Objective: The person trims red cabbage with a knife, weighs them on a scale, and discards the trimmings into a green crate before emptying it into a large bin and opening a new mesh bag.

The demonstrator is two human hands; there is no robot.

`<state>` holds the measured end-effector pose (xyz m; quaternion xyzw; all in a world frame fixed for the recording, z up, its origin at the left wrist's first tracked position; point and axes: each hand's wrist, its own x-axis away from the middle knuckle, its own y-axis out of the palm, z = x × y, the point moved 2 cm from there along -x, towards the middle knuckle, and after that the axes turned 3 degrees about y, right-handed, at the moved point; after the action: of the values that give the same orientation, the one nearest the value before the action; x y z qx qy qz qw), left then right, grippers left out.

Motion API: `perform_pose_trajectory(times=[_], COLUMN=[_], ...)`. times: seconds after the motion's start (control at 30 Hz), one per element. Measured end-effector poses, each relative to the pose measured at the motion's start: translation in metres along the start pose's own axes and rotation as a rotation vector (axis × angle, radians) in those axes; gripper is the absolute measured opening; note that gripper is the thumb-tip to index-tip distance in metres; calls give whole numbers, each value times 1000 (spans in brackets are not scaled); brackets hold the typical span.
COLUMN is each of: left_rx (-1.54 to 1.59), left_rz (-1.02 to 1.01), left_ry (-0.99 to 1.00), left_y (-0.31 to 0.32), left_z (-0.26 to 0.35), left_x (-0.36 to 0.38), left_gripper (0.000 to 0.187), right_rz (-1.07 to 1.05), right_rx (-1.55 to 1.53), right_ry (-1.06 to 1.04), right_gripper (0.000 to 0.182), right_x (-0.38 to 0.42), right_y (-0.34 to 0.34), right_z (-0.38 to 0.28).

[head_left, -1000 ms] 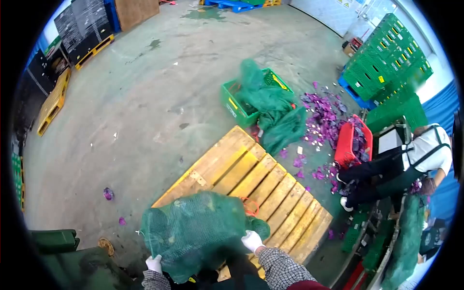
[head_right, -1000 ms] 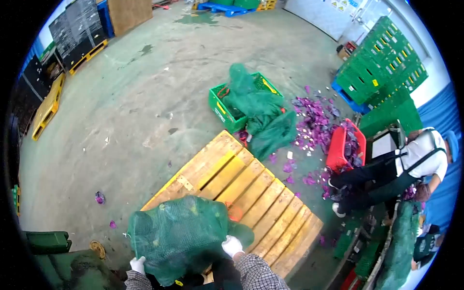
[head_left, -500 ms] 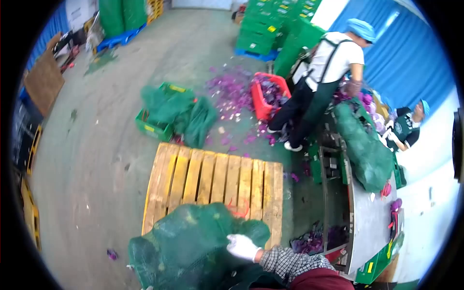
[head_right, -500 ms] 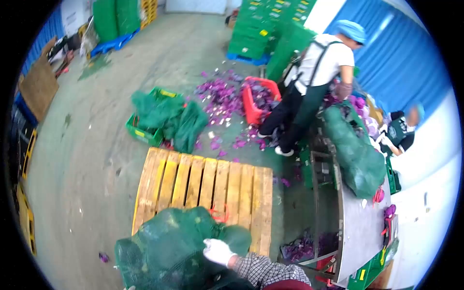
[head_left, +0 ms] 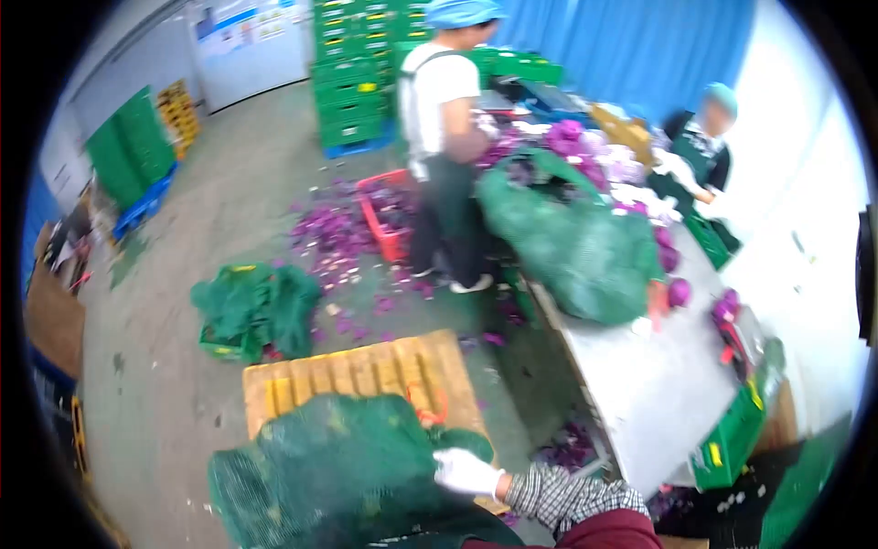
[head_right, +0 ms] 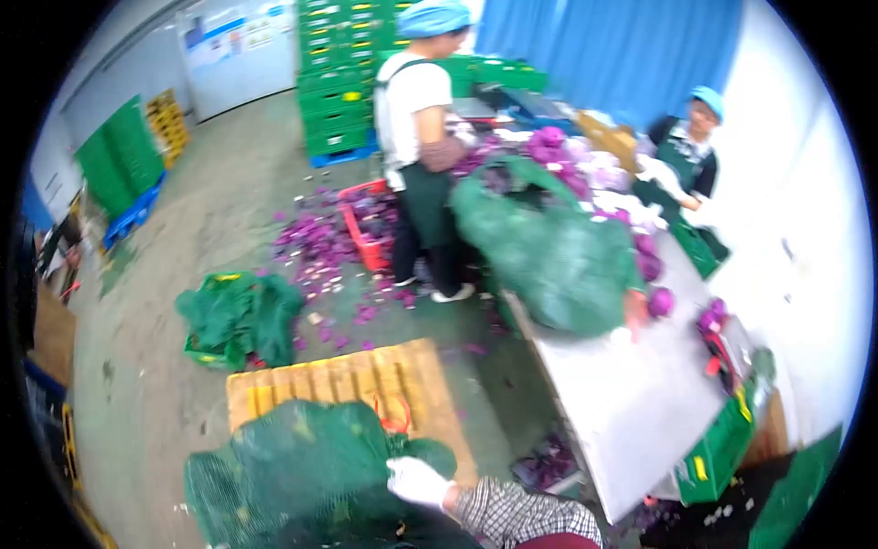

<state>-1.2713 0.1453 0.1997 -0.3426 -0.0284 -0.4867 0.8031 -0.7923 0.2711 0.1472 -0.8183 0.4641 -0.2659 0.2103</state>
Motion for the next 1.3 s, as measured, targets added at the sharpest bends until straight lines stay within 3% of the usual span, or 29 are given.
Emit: perform_pose_trajectory(times=[0.03, 0.07, 0.1, 0.13, 0.17, 0.2, 0.23, 0.3, 0.33, 0.37, 0.4, 0.43, 0.47, 0.5, 0.53, 0.6, 0.63, 0.67, 0.7, 0.8, 0.83, 0.87, 0.9, 0.93, 0.97, 1.03, 1.17, 1.27, 1.3], left_rx=[121, 240, 178, 144, 216, 96, 241, 261, 259, 93, -71, -64, -197, -309, -166, -30, -83, -142, -299, -318, -35, -29, -42, -59, -54, 25, 23, 68, 125], left_rz=[-101, -194, -195, -338, -428, -542, -650, -864, -985, -1027, -1058, -1118, -1253, -1348, -1491, -1608, -1646, -1679, -1676, -1560, -1525, -1558, -1528, -1505, -1401, -1430, -1544, -1512, -1540], left_ry=[121, 241, 220, 286, 338, 463, 429, 524, 499, 707, 929, 1070, 1086, 1062, 1024, 1055, 1070, 1067, 1052, 1609, 1762, 1794, 1812, 1827, 1904, 1925, 1914, 1969, 1933], left_y=[30, 44, 76, 103, 132, 153, 182, 249, 278, 310, 342, 369, 392, 420, 452, 521, 559, 593, 624, 681, 703, 712, 725, 737, 747, 759, 773, 801, 811], left_z=[6, 14, 69, 118, 167, 218, 246, 295, 323, 339, 352, 368, 383, 390, 387, 371, 360, 342, 326, 295, 286, 289, 289, 284, 280, 276, 277, 276, 275], left_x=[-34, -54, -44, -32, -9, 17, 35, 69, 99, 121, 143, 175, 205, 229, 249, 283, 294, 301, 306, 342, 354, 369, 384, 394, 402, 408, 419, 444, 455], left_gripper=[22, 23, 22, 20, 16, 18, 18, 19, 20, 20, 28, 38, 31, 32, 29, 27, 26, 26, 26, 29, 33, 32, 32, 32, 30, 28, 27, 27, 27], right_rz=[34, 182, 289, 394, 424, 591, 667, 879, 1000, 1120, 1250, 1297, 1593, 1609, 1626, 1369, 1496, 1395, 1384, 1471, 1513, 1551, 1481, 1526, 1437, 1368, 1626, 1652, 1775], right_rx=[165, 116, 9, 141, 282, 127, 174, 347, 277, 207, 444, 463, 536, 446, 361, 389, 40, 131, 408, 455, 426, 396, 178, -58, -81, -91, 15, -172, -138], right_ry=[-20, 79, 196, 72, 165, 226, 328, 535, 510, 472, 618, 875, 697, 797, 908, 968, 598, 702, 757, 867, 1015, 1167, 1321, 1292, 1365, 1482, 1411, 1415, 1333], right_gripper=[32, 32, 31, 23, 15, 11, 8, 20, 24, 27, 28, 28, 27, 26, 25, 21, 18, 22, 30, 49, 54, 60, 67, 67, 67, 64, 57, 53, 48], right_x=[25, 52, 84, 119, 152, 186, 221, 284, 304, 324, 354, 364, 378, 385, 395, 393, 370, 343, 337, 373, 388, 399, 405, 407, 403, 390, 378, 388, 392], right_y=[-39, -68, -109, -131, -167, -189, -213, -250, -273, -296, -312, -327, -326, -325, -323, -283, -254, -243, -231, -202, -183, -163, -150, -133, -137, -146, -158, -177, -169], right_z=[-5, -8, -28, -22, -50, -59, -72, -57, -52, -48, 14, 30, 89, 112, 136, 218, 239, 216, 207, 211, 229, 247, 265, 293, 287, 282, 280, 288, 311])
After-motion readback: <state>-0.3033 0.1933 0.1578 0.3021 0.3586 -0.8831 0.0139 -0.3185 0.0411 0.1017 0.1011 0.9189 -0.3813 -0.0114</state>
